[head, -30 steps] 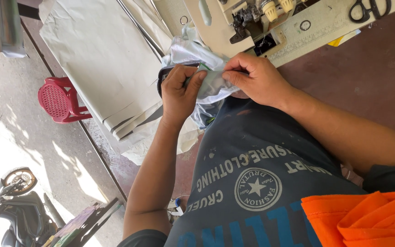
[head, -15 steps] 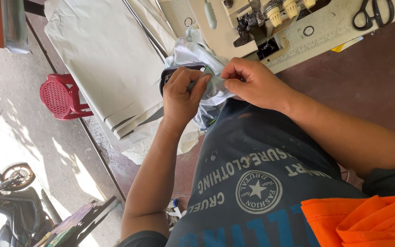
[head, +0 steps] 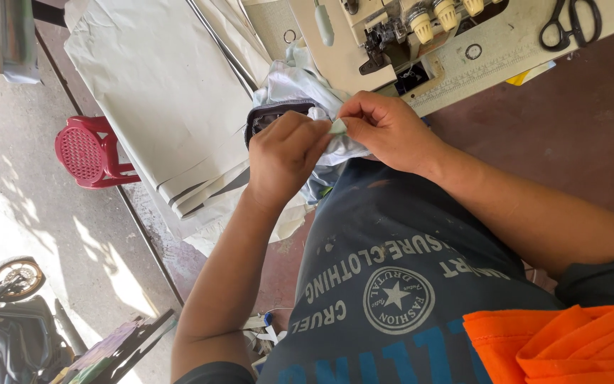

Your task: Overlocking the edges of fabric pieces using an industrial sewing machine and trimming threads with scissors.

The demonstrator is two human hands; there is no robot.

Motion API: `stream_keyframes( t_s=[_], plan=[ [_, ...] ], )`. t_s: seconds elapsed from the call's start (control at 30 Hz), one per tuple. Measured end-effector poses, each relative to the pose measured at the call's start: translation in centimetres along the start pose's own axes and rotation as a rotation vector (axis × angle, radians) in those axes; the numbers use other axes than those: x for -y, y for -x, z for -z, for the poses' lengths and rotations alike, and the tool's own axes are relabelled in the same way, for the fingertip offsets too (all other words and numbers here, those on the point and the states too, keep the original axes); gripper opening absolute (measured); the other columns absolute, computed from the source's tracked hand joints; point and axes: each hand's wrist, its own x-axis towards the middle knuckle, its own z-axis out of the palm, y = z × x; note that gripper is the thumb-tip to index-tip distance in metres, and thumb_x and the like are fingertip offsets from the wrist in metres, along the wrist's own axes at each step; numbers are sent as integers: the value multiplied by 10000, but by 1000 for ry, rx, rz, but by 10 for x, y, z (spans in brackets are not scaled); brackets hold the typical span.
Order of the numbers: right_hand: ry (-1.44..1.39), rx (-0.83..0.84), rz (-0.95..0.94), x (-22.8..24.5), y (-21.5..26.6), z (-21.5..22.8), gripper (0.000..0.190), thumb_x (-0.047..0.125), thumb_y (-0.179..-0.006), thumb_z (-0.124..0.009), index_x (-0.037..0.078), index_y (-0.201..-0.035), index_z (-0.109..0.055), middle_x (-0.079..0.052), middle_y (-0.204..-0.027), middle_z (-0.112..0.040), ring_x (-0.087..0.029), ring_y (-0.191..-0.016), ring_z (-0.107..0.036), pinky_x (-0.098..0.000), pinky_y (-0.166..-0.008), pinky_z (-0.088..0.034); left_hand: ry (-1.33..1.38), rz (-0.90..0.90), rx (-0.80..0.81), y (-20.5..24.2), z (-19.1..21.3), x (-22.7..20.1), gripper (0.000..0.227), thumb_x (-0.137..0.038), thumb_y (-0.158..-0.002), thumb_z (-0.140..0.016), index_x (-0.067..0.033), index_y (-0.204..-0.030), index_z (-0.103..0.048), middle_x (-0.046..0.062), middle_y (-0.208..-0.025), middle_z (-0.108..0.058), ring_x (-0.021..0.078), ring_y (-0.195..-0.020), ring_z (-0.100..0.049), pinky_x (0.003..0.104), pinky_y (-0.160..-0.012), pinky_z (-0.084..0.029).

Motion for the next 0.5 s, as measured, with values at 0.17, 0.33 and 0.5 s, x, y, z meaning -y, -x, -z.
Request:
stream_keyframes(
  t_s=[0.17,0.33,0.5],
  plan=[
    [-174,1,-144,-2,-5,6,74,75,-1024,-670,56,-999,-736,2,-670,-621,-36,-627,-538,-197,-568,-466,-183,-326,-75,-13,3,0,51,-194,-1001,-708,-187,-976,-751,-18,-787,-574,150,-612,-555,250,-559,-504],
    [-505,-4,-333,-4,-5,11,91,74,-988,-646,66,-952,-729,6,-574,-536,-80,-552,-567,-195,-544,-457,-300,-516,-99,-29,7,7,124,-187,-1025,-674,-202,-902,-690,-35,-767,-525,133,-607,-488,229,-545,-453],
    [-682,-21,-405,-3,-17,18,42,84,-952,-709,81,-922,-738,-90,-680,-659,-176,-583,-660,-273,-556,-534,-398,-674,-38,-50,14,16,218,-228,-1059,-616,-242,-842,-601,-72,-773,-457,120,-630,-439,239,-523,-411]
  ],
)
